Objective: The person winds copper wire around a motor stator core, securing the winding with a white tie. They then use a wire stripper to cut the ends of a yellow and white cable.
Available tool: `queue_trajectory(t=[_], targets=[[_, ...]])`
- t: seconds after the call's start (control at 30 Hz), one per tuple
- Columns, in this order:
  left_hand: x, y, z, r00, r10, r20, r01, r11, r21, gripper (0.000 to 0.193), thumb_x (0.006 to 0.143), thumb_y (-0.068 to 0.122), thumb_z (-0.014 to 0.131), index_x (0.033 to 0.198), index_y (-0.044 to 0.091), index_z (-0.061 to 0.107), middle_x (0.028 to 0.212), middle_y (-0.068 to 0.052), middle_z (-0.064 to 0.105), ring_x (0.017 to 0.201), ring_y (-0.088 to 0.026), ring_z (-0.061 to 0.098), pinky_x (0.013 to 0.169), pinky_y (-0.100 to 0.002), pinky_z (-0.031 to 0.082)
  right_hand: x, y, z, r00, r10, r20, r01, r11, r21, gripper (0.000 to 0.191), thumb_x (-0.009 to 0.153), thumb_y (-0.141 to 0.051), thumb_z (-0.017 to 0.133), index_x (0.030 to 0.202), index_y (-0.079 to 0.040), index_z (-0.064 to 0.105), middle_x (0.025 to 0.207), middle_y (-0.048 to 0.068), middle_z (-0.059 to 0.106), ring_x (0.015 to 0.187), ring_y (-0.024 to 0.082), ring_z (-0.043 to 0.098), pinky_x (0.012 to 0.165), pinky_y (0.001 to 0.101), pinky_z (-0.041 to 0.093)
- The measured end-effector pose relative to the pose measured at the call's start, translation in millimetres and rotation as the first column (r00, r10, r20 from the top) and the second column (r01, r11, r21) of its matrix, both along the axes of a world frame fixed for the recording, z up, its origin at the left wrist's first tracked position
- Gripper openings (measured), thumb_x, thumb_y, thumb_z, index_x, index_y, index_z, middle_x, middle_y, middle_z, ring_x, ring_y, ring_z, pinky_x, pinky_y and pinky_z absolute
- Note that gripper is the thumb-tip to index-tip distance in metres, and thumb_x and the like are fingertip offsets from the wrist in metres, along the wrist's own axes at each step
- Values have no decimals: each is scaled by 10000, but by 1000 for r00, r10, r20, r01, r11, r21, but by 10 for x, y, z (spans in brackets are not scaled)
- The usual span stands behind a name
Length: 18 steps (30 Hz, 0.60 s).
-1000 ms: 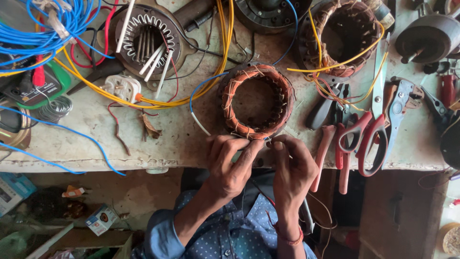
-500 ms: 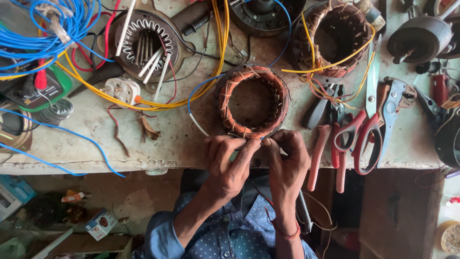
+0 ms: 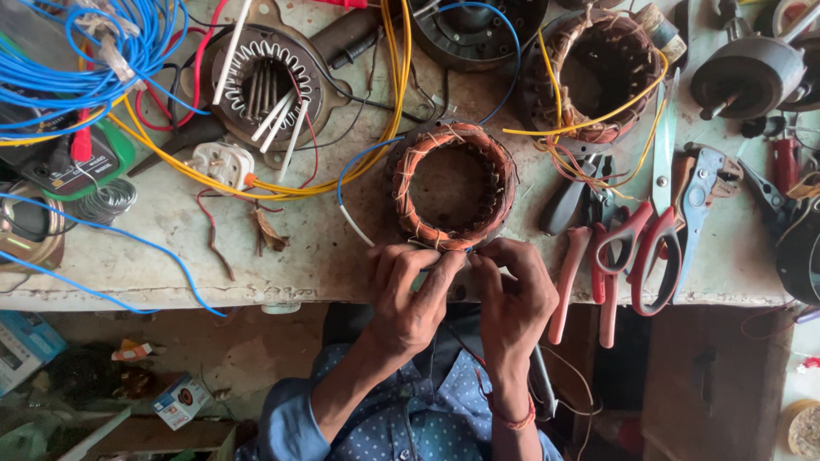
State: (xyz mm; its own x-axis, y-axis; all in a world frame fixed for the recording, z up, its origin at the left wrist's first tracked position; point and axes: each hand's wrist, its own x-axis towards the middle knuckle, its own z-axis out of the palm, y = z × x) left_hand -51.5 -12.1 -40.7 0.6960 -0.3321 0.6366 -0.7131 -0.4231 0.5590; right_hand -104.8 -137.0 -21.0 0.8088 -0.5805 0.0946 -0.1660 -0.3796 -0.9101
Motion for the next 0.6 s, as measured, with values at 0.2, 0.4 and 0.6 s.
queue_trajectory(t=[0.2, 0.4, 0.6], targets=[[-7, 15, -7, 1000, -14, -17, 15, 1000, 27, 368, 920, 32, 698, 1287, 57, 700, 1026, -43, 583, 923, -241, 591, 865, -435, 438, 48, 20, 29, 1000, -5, 10, 5, 996, -90, 124, 897, 65, 734, 989, 24, 662, 951, 45, 673, 828, 78, 645, 622, 198, 506], [-17, 30, -17, 999, -31, -35, 32, 999, 31, 398, 896, 17, 693, 1293, 55, 693, 1029, -46, 583, 931, -246, 595, 867, -439, 440, 24, 14, 22, 998, 18, 54, -12, 995, -96, 172, 917, 91, 685, 1076, 25, 685, 1021, 79, 680, 885, 126, 666, 714, 243, 549], [-82, -39, -25, 997, 60, -38, -59, 997, 44, 361, 951, 43, 716, 1308, 89, 688, 982, -32, 569, 885, -237, 569, 882, -459, 421, 12, 37, 11, 1000, -8, 29, 13, 985, -171, 181, 906, 93, 686, 1071, 18, 694, 1055, 102, 683, 891, 147, 686, 724, 252, 561]])
